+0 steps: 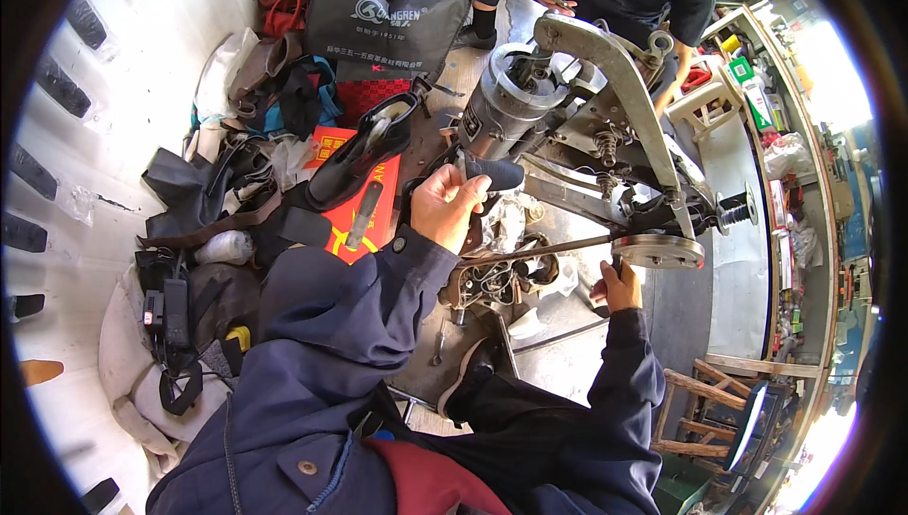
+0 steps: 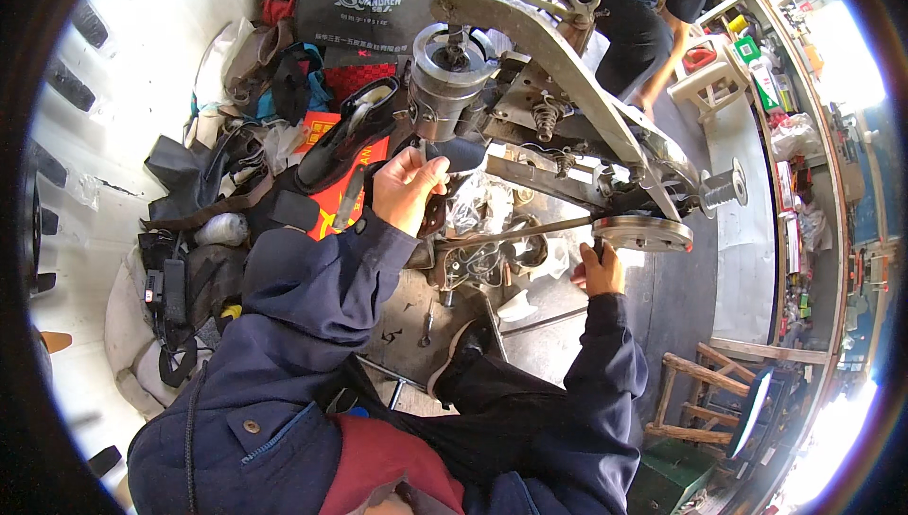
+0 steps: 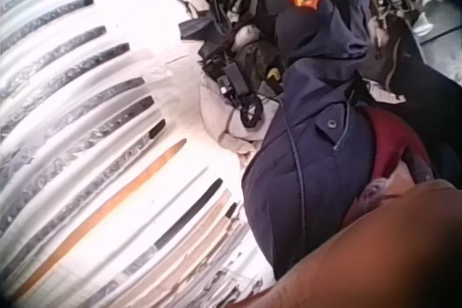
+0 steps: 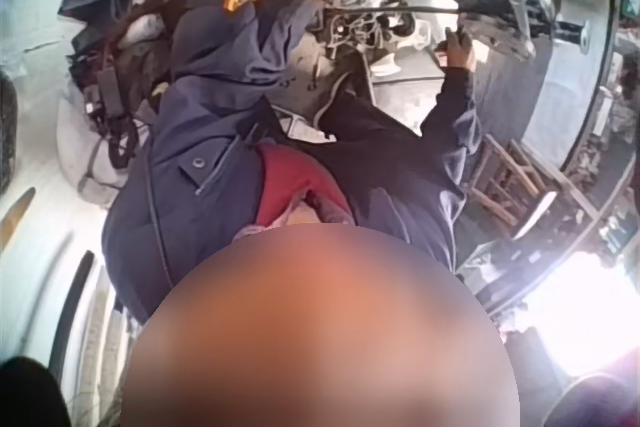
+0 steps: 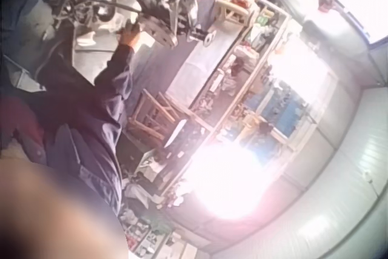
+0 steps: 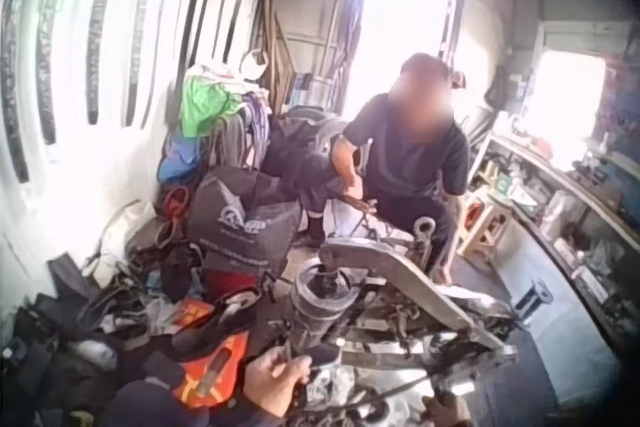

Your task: The person operates a heavy-duty sewing machine to stitch a black boot held in the machine's arm. They guide the boot around the rotating arm while the needle sews the seam, adjusting the boot's position as needed.

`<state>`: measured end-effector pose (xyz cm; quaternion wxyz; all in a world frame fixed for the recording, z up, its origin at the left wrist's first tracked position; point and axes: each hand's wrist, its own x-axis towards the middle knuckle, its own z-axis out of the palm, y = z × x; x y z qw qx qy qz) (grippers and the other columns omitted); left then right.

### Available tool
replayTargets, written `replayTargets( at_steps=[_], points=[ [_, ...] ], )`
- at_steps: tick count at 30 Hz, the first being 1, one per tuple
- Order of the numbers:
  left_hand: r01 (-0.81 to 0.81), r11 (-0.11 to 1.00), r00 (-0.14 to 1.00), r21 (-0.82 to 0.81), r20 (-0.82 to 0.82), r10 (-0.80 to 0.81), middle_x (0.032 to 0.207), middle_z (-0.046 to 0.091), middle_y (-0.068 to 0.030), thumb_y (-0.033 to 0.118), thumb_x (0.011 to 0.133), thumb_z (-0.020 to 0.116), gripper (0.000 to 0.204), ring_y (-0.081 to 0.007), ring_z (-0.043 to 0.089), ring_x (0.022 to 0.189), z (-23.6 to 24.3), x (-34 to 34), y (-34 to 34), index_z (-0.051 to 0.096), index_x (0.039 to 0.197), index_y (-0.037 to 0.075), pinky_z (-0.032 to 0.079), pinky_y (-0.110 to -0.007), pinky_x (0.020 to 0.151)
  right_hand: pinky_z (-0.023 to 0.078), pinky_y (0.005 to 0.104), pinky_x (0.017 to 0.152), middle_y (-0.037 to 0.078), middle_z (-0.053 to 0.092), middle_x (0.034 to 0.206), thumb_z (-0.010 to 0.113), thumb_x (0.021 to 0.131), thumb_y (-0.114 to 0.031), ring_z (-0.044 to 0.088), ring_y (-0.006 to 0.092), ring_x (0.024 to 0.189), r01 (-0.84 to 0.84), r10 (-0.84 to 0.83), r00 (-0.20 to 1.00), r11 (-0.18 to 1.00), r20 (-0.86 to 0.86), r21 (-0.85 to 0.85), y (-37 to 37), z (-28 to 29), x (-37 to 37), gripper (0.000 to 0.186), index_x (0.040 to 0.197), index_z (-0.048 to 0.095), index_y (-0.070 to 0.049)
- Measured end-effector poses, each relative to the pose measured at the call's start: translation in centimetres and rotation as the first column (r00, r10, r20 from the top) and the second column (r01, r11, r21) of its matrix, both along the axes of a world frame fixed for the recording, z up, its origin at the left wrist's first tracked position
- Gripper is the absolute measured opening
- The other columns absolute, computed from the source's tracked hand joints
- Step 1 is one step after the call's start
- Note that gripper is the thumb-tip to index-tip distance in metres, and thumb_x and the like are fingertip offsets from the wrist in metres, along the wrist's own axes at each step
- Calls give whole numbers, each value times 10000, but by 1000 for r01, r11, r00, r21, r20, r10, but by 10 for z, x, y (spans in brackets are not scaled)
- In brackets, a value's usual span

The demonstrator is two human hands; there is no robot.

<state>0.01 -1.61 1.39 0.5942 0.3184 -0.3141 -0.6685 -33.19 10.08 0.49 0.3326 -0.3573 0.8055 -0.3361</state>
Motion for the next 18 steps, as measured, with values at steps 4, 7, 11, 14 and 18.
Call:
replayTargets(
  at_steps=[4, 7, 11, 14, 18],
  points=[
    [2, 1000, 1000, -3, 1, -2, 763, 620, -11, 136, 887, 720, 208, -67, 541, 634, -5, 0, -2, 547, 801, 60, 445, -226, 609, 457, 254, 447, 48, 571, 593, 608, 927, -183, 561, 118, 477, 12, -26, 999, 949, -40, -316, 3, 62, 3, 171, 859, 585, -28],
    [3, 1000, 1000, -6, -5, -3, 765, 623, -17, 133, 881, 728, 225, -71, 547, 634, -7, 1, -3, 534, 791, 64, 448, -228, 607, 411, 257, 411, 30, 539, 571, 617, 939, -200, 521, 102, 455, 30, -98, 989, 865, -111, -502, 11, 86, -47, 207, 816, 570, -40],
    [-6, 1000, 1000, 2, -17, 6, 777, 631, -25, 116, 881, 724, 224, -76, 551, 634, -6, 1, -5, 525, 793, 64, 454, -230, 611, 369, 273, 361, 38, 526, 570, 600, 958, -197, 490, 117, 421, 277, -359, 903, 906, -234, -320, 17, 38, -91, 220, 815, 542, -40],
    [-19, 1000, 999, -3, -31, 19, 776, 631, -26, 106, 881, 718, 216, -76, 552, 634, -5, 0, -4, 525, 795, 62, 459, -230, 617, 432, 284, 375, 67, 584, 625, 585, 944, -157, 527, 140, 437, 302, -308, 939, 951, -153, -65, 11, -13, -62, 136, 954, 573, -22],
    [-28, 1000, 1000, -1, -12, 28, 775, 634, -28, 96, 879, 715, 212, -76, 556, 633, -5, 0, -3, 528, 788, 58, 464, -230, 620, 471, 291, 403, 84, 587, 603, 584, 941, -210, 600, 169, 459, -26, 26, 999, 1000, 42, -2, 0, 0, 2, 206, 946, 543, -8]
  ],
)
